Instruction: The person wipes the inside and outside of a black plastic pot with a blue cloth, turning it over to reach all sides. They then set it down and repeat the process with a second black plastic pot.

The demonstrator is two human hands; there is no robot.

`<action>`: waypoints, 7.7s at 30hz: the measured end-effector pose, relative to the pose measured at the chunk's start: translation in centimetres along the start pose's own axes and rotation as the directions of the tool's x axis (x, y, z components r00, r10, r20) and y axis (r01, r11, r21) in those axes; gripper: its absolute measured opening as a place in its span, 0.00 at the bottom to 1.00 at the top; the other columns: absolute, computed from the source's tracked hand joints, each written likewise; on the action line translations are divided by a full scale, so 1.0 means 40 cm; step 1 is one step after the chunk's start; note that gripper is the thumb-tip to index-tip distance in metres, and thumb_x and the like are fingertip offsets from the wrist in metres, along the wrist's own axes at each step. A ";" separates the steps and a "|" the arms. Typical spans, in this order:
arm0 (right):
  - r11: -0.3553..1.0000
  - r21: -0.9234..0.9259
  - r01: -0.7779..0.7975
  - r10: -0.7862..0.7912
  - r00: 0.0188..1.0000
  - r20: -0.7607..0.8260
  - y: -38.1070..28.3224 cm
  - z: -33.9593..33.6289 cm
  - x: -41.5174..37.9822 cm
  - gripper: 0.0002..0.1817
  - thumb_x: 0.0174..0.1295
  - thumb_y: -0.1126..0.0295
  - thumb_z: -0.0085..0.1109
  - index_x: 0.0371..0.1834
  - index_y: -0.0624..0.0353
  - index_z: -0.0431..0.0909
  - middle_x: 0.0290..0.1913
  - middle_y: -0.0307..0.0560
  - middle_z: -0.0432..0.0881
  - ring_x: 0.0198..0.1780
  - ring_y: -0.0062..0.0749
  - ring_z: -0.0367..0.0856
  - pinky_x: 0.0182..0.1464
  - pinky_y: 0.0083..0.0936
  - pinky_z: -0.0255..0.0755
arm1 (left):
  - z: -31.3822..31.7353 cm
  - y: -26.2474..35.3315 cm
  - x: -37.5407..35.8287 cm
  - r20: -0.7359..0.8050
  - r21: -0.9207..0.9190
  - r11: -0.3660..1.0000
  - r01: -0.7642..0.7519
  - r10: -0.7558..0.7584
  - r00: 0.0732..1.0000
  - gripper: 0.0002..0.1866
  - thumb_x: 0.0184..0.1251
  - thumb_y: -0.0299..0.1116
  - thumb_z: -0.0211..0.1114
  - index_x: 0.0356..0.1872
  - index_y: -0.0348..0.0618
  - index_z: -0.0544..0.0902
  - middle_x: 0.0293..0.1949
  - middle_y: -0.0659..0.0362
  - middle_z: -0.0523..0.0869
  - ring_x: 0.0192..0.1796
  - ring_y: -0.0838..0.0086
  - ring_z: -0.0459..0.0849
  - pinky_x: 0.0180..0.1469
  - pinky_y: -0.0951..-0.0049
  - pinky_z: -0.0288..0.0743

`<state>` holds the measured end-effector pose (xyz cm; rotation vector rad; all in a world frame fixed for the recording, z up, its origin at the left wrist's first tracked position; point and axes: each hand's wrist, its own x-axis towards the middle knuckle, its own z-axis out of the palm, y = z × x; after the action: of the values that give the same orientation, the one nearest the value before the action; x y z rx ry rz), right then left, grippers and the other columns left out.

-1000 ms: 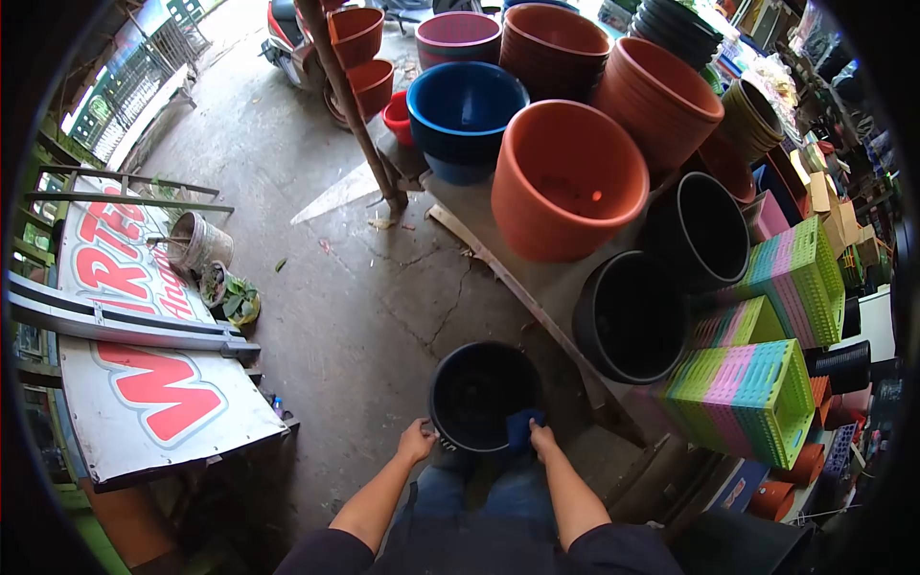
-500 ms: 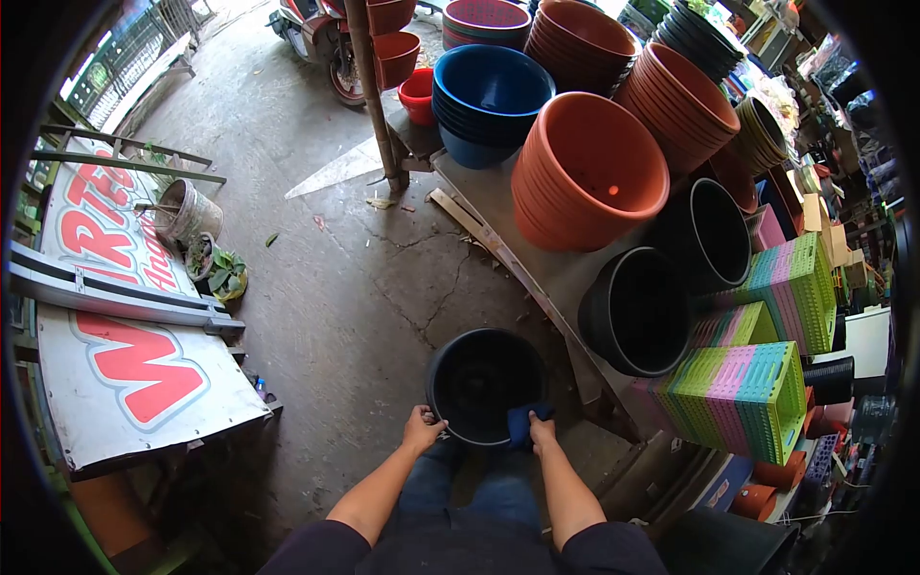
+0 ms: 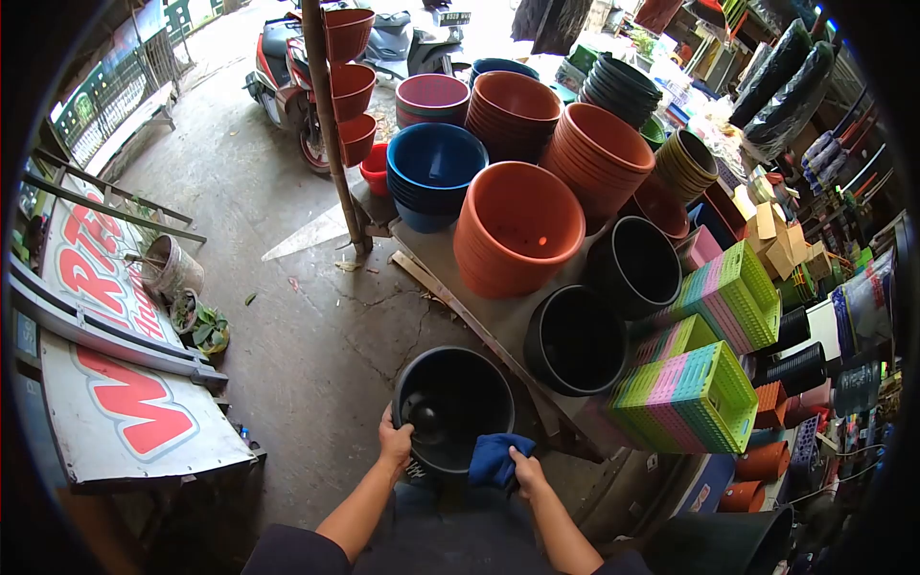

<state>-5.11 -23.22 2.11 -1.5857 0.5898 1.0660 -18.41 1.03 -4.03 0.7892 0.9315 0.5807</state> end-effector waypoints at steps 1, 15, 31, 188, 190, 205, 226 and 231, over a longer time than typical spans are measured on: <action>1.000 -0.001 -0.004 0.004 1.000 0.008 -0.020 -0.009 -0.033 0.24 0.72 0.62 0.54 0.63 0.68 0.68 0.56 0.55 0.81 0.55 0.43 0.82 0.61 0.37 0.75 | 0.022 0.045 -0.010 0.071 -0.004 1.000 -0.014 0.015 0.997 0.33 0.47 0.12 0.53 0.62 0.36 0.73 0.52 0.58 0.82 0.49 0.72 0.83 0.53 0.75 0.76; 0.873 -0.207 0.441 -0.429 0.898 0.100 -0.309 0.217 -0.009 0.27 0.71 0.55 0.54 0.57 0.72 0.73 0.53 0.56 0.82 0.55 0.43 0.80 0.62 0.32 0.70 | 0.301 0.272 -0.279 0.179 -0.068 0.971 -0.230 0.238 0.955 0.32 0.43 0.08 0.51 0.55 0.36 0.77 0.75 0.53 0.61 0.68 0.71 0.73 0.63 0.74 0.71; -0.617 -0.227 0.753 0.371 0.533 0.760 -0.472 0.135 -0.049 0.30 0.60 0.66 0.52 0.68 0.59 0.68 0.65 0.62 0.74 0.66 0.58 0.73 0.62 0.52 0.71 | 0.380 0.362 -0.399 0.109 -0.087 0.937 -0.338 0.346 0.932 0.26 0.41 0.09 0.52 0.45 0.41 0.82 0.76 0.52 0.58 0.79 0.64 0.54 0.74 0.66 0.55; -0.762 -0.162 0.627 -0.315 -0.141 0.938 -0.553 0.031 -0.337 0.43 0.51 0.60 0.59 0.76 0.42 0.60 0.79 0.49 0.55 0.79 0.45 0.51 0.77 0.44 0.48 | 0.450 0.290 -0.408 0.186 0.165 0.967 -0.196 0.165 0.969 0.25 0.64 0.42 0.73 0.51 0.30 0.80 0.44 0.57 0.87 0.43 0.72 0.85 0.48 0.70 0.81; -0.725 -0.157 0.671 -0.256 -0.050 0.965 -0.633 0.026 -0.320 0.43 0.51 0.63 0.60 0.76 0.43 0.61 0.78 0.50 0.56 0.79 0.45 0.54 0.76 0.42 0.50 | 0.444 0.315 -0.429 0.249 0.235 0.954 -0.186 0.126 0.960 0.24 0.63 0.39 0.74 0.51 0.30 0.80 0.44 0.56 0.87 0.43 0.72 0.85 0.48 0.70 0.81; 0.916 0.212 0.340 -0.399 0.827 0.396 -0.451 -0.060 -0.043 0.28 0.75 0.54 0.42 0.66 0.67 0.70 0.62 0.57 0.76 0.64 0.39 0.74 0.66 0.34 0.67 | 0.409 0.311 -0.397 0.171 -0.501 0.853 0.145 -0.066 0.983 0.23 0.69 0.37 0.66 0.57 0.29 0.77 0.54 0.45 0.84 0.56 0.54 0.84 0.62 0.53 0.77; 0.896 -0.183 0.405 -0.250 0.800 0.545 -0.694 -0.133 -0.167 0.24 0.63 0.62 0.61 0.60 0.63 0.75 0.51 0.51 0.83 0.50 0.38 0.82 0.55 0.31 0.75 | 0.337 0.210 -0.489 0.198 -0.116 0.992 -0.039 0.062 0.978 0.22 0.66 0.27 0.68 0.59 0.32 0.75 0.57 0.48 0.82 0.56 0.61 0.83 0.61 0.60 0.79; 0.858 -0.208 0.470 -0.299 0.785 0.542 -0.562 -0.175 -0.068 0.30 0.68 0.59 0.58 0.69 0.63 0.67 0.64 0.51 0.75 0.67 0.36 0.71 0.70 0.33 0.61 | 0.316 0.213 -0.483 0.213 -0.308 0.951 -0.001 0.070 0.974 0.24 0.68 0.31 0.66 0.62 0.32 0.72 0.59 0.47 0.81 0.59 0.57 0.82 0.63 0.57 0.77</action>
<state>14.26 -23.66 15.78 -1.5376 -0.2847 1.2248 -17.65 -12.42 16.56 0.5768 0.6025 0.6370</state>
